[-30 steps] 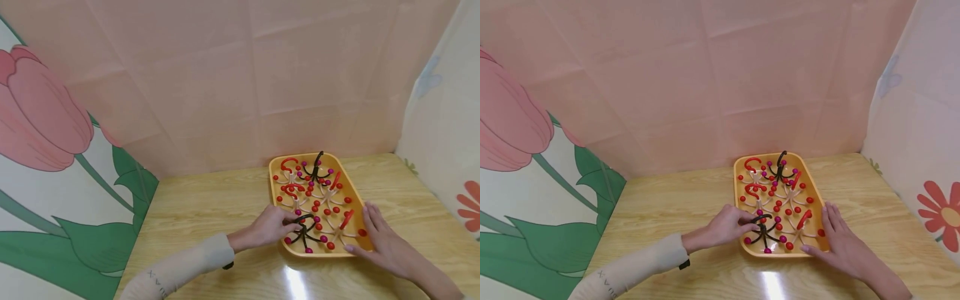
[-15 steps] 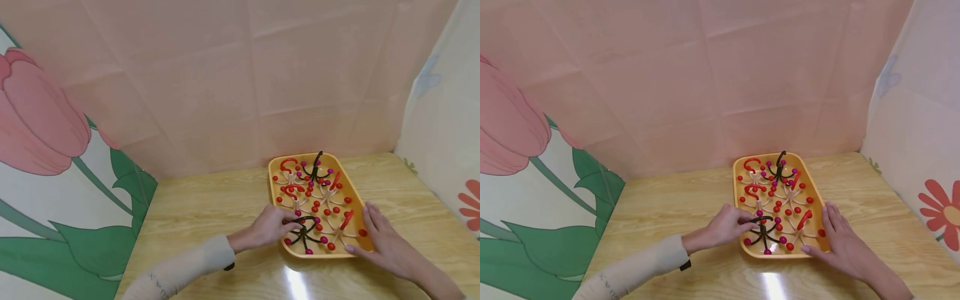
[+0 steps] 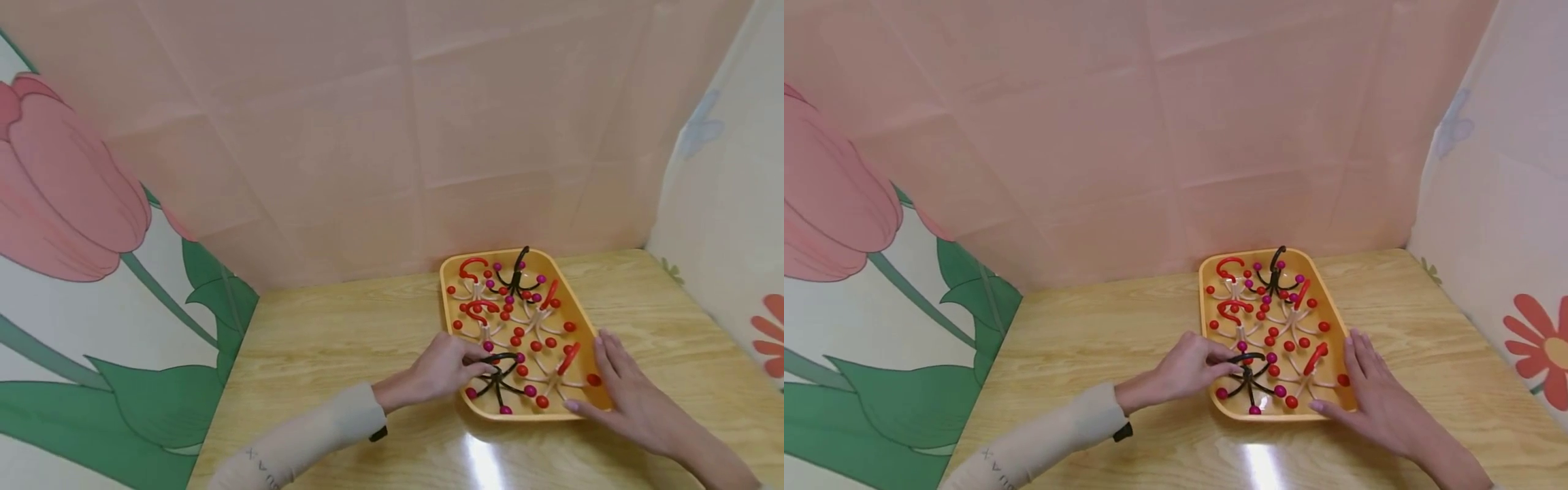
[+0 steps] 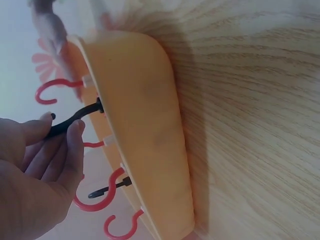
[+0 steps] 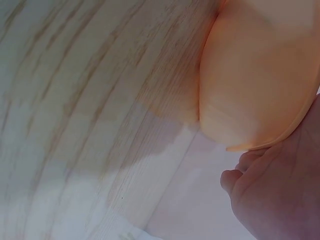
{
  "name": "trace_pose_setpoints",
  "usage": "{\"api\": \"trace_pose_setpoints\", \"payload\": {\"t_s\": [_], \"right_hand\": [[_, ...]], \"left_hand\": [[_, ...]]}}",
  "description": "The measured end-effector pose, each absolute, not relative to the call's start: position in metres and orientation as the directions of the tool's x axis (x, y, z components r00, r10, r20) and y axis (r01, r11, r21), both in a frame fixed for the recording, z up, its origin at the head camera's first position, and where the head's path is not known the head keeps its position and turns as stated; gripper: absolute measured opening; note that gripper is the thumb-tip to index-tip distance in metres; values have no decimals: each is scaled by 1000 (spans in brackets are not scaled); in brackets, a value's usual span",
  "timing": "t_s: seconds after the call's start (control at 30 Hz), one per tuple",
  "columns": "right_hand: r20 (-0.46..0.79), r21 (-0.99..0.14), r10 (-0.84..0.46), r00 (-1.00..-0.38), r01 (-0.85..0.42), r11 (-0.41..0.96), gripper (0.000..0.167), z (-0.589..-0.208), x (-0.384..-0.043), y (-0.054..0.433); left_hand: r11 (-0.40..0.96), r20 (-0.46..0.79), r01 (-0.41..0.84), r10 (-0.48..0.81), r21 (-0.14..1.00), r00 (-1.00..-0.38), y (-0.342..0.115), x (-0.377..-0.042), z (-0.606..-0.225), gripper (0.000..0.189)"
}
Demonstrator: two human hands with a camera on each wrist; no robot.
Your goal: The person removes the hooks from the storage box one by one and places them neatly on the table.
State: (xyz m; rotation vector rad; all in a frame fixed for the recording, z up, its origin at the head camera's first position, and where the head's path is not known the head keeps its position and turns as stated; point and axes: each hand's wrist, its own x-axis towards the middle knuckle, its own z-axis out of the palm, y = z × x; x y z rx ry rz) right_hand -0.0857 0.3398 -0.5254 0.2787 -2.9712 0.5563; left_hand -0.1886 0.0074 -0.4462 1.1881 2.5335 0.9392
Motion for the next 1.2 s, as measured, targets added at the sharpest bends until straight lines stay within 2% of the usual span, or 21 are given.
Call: {"api": "trace_pose_setpoints", "payload": {"t_s": [0.57, 1.2], "right_hand": [[175, -383, -172, -970, -228, 895, 118, -529, -87, 341], [117, -418, -154, -981, -189, 888, 118, -530, -88, 342]], "left_hand": [[455, 118, 569, 701, 685, -703, 3, -188, -424, 20], [378, 92, 358, 568, 853, -818, -15, -185, -386, 18]]}}
